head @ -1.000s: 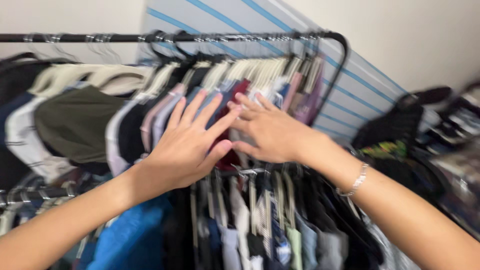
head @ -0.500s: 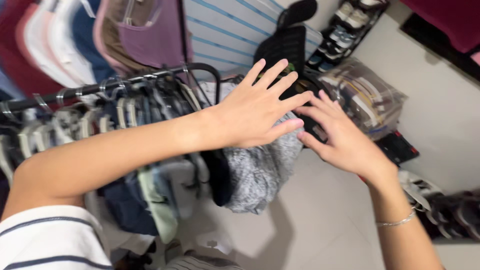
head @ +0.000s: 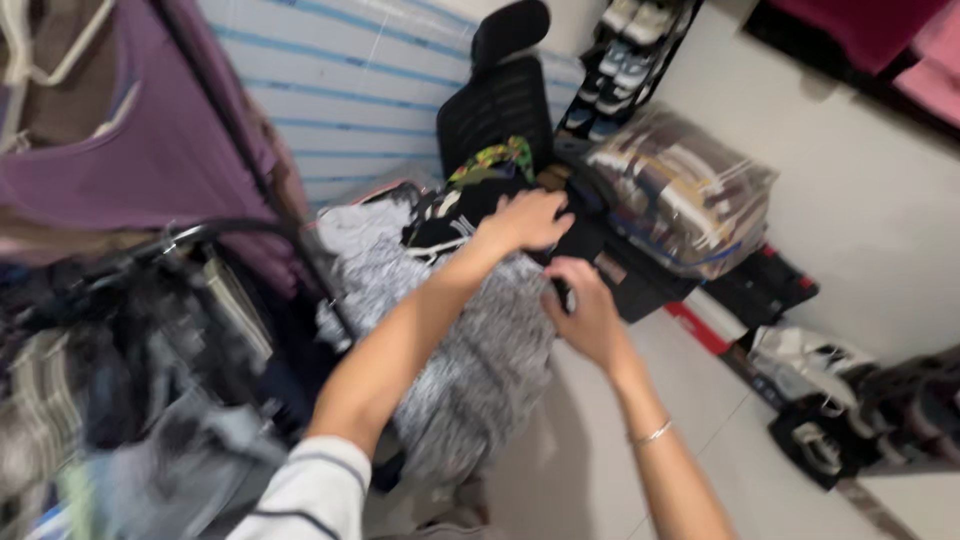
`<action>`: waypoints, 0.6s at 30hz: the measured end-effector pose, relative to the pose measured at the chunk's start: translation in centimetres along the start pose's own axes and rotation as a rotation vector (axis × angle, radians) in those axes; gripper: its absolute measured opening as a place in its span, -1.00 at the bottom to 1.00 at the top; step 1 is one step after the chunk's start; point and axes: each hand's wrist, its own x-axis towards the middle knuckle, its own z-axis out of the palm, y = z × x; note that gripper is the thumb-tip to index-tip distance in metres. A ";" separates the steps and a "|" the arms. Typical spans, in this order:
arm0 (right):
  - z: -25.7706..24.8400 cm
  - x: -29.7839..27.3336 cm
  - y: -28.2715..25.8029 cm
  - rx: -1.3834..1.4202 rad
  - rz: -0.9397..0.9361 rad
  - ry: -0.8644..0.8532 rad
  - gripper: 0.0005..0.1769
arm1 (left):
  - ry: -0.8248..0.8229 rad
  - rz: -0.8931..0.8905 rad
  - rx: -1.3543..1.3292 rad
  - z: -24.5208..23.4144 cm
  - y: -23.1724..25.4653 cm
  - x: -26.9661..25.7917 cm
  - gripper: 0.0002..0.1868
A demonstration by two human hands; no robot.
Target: The person picks up various garments from a pile on a chair, places them on hangers, and hangs them on a clothing rack. The items include a grey t-shirt, a yellow top, a black top, and an olive green top.
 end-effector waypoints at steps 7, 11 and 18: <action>2.4 5.1 10.8 0.010 0.166 0.141 -0.75 | 0.003 -0.234 -0.125 14.6 -12.2 1.8 -0.33; 5.1 9.6 15.7 0.081 0.112 0.077 -0.74 | 0.045 -0.402 -0.248 17.1 -16.7 1.8 -0.31; 13.5 20.6 28.9 0.234 0.045 -0.017 -0.72 | 0.322 -0.573 -0.437 20.5 -22.1 4.6 -0.42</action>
